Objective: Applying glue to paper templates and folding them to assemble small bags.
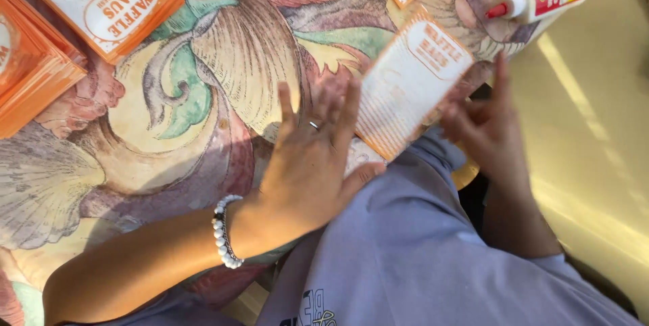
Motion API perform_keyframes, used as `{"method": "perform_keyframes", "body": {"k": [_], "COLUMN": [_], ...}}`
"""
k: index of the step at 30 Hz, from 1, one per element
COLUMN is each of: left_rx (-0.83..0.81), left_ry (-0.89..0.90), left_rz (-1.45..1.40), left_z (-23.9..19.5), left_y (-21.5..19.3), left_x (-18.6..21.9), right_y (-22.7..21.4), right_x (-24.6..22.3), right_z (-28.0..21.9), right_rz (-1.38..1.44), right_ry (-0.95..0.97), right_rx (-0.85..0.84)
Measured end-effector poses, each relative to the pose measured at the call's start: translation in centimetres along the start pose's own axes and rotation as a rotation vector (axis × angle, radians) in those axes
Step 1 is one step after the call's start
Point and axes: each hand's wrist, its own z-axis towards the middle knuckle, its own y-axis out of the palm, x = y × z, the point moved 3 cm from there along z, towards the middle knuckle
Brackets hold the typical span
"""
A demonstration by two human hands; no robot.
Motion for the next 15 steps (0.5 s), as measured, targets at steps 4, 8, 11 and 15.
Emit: {"method": "perform_keyframes", "body": {"k": [4, 8, 11, 15], "left_rx": [0.007, 0.059, 0.078, 0.111], "left_ry": [0.144, 0.283, 0.321, 0.267], "left_rz": [-0.23, -0.464, -0.387, -0.62], "left_z": [0.0, 0.7, 1.4, 2.6], "left_y": [0.4, 0.9, 1.2, 0.9], "left_x": [1.2, 1.0, 0.7, -1.3], "right_y": [2.3, 1.4, -0.4, -7.0], "right_x": [2.0, 2.7, 1.4, 3.3], "right_z": [-1.4, -0.5, 0.2, 8.0], "right_rz": [0.398, 0.38, 0.445, 0.157], "right_ry": [-0.097, -0.136, -0.215, -0.383], "right_rx": [-0.017, 0.057, 0.103, 0.371]}}
